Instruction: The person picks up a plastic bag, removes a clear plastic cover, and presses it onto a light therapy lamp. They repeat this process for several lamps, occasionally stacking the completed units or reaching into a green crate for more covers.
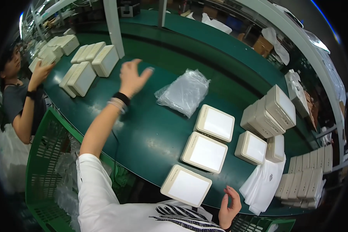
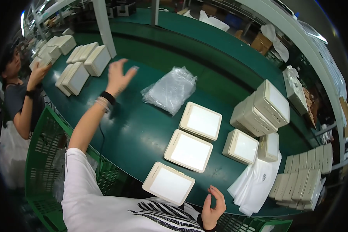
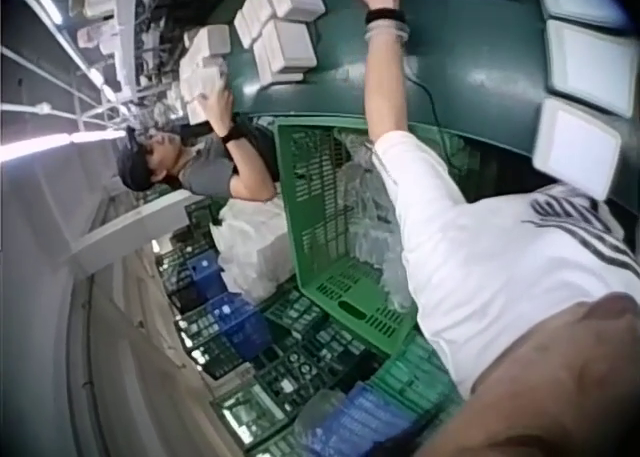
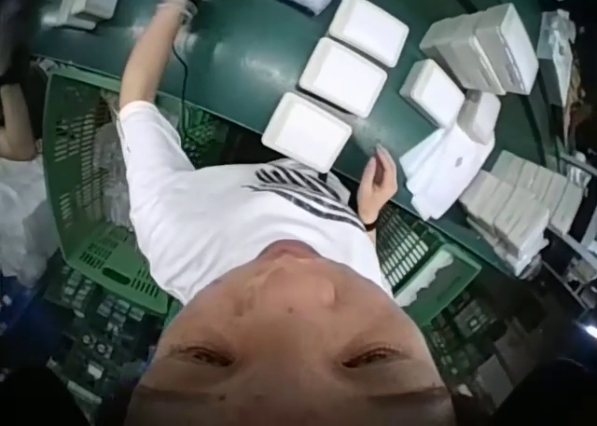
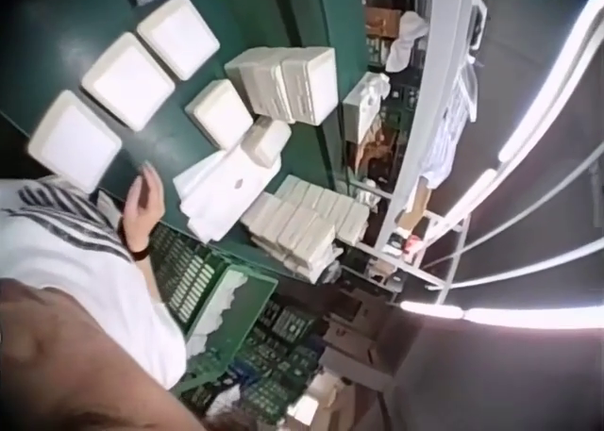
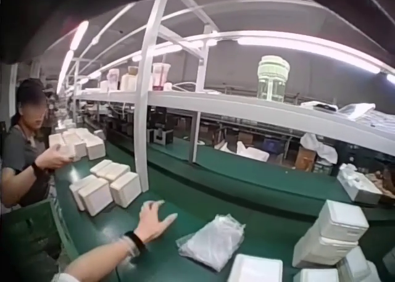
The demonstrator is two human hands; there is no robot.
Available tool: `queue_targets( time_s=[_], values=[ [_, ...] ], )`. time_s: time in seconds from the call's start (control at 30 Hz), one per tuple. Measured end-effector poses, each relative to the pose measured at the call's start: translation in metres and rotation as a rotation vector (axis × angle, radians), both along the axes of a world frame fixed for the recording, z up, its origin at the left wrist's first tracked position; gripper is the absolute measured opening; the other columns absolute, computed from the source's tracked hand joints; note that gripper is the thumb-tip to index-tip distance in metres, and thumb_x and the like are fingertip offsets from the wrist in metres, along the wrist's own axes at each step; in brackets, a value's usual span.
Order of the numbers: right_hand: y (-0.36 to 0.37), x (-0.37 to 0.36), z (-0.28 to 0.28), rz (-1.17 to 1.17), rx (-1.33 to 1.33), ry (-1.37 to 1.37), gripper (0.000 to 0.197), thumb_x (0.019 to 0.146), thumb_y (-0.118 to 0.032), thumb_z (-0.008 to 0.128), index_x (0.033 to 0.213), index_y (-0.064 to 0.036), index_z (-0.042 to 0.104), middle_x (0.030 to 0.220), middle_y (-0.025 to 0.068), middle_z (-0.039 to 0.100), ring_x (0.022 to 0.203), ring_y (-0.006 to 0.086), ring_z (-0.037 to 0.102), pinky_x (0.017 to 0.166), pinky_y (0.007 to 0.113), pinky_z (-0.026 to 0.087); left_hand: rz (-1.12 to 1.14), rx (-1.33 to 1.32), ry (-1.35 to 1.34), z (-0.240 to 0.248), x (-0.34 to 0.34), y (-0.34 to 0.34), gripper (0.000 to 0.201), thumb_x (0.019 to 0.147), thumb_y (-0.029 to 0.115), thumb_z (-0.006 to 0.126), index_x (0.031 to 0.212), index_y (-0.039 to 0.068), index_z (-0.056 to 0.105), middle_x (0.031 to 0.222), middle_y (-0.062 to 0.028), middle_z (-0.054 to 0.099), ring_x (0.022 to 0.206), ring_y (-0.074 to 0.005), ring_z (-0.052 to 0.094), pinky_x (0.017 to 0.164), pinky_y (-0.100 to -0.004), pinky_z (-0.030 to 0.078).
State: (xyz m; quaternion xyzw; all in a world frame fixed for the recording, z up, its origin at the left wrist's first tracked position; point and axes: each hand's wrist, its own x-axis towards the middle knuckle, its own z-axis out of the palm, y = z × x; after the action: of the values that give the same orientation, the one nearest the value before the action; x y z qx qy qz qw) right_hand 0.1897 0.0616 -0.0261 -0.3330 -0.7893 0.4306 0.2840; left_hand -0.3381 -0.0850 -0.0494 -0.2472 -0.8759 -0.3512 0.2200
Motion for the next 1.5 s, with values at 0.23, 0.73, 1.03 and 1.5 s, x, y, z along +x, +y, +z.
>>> queue_targets(
  time_s=[0.23,0.73,1.03,1.5],
  values=[
    [-0.006,-0.023,0.014,0.248,0.177,-0.056,0.021,0.084,0.004,0.059,0.104,0.0028,0.062,0.112,0.0195,0.063,0.097,0.0254,0.064,0.086,0.032,0.050,-0.207,-0.378,-0.283,0.032,0.130,0.093,0.087,0.075,0.062,0.063,0.143,0.013,0.036,0.133,-0.0309,0.038,0.126,-0.0450,0.036,0.098,-0.0617,0.029],
    [0.003,-0.013,-0.002,0.322,0.079,0.101,0.023,0.084,0.003,0.060,0.107,0.0032,0.062,0.115,0.0182,0.063,0.093,0.0234,0.066,0.082,0.030,0.051,-0.089,-0.612,-0.174,0.028,0.146,0.103,0.086,0.072,0.053,0.061,0.141,0.005,0.039,0.120,-0.0337,0.046,0.109,-0.0474,0.050,0.088,-0.0590,0.043],
    [0.001,0.013,-0.018,0.224,-0.038,0.139,0.024,0.083,0.003,0.061,0.107,0.0026,0.062,0.115,0.0173,0.063,0.094,0.0232,0.066,0.082,0.030,0.051,-0.198,-0.409,0.094,0.022,0.128,0.101,0.054,0.086,0.031,0.052,0.128,-0.002,0.050,0.112,-0.0368,0.056,0.094,-0.0493,0.059,0.083,-0.0464,0.051],
    [0.001,0.018,-0.019,0.240,0.007,0.119,0.026,0.082,0.002,0.062,0.107,0.0019,0.063,0.115,0.0167,0.062,0.092,0.0230,0.066,0.082,0.030,0.051,-0.155,0.206,-0.174,0.010,0.094,0.040,0.023,0.094,0.011,0.049,0.108,-0.002,0.062,0.088,-0.0193,0.066,0.069,-0.0302,0.066,0.063,-0.0391,0.054]
  ],
)
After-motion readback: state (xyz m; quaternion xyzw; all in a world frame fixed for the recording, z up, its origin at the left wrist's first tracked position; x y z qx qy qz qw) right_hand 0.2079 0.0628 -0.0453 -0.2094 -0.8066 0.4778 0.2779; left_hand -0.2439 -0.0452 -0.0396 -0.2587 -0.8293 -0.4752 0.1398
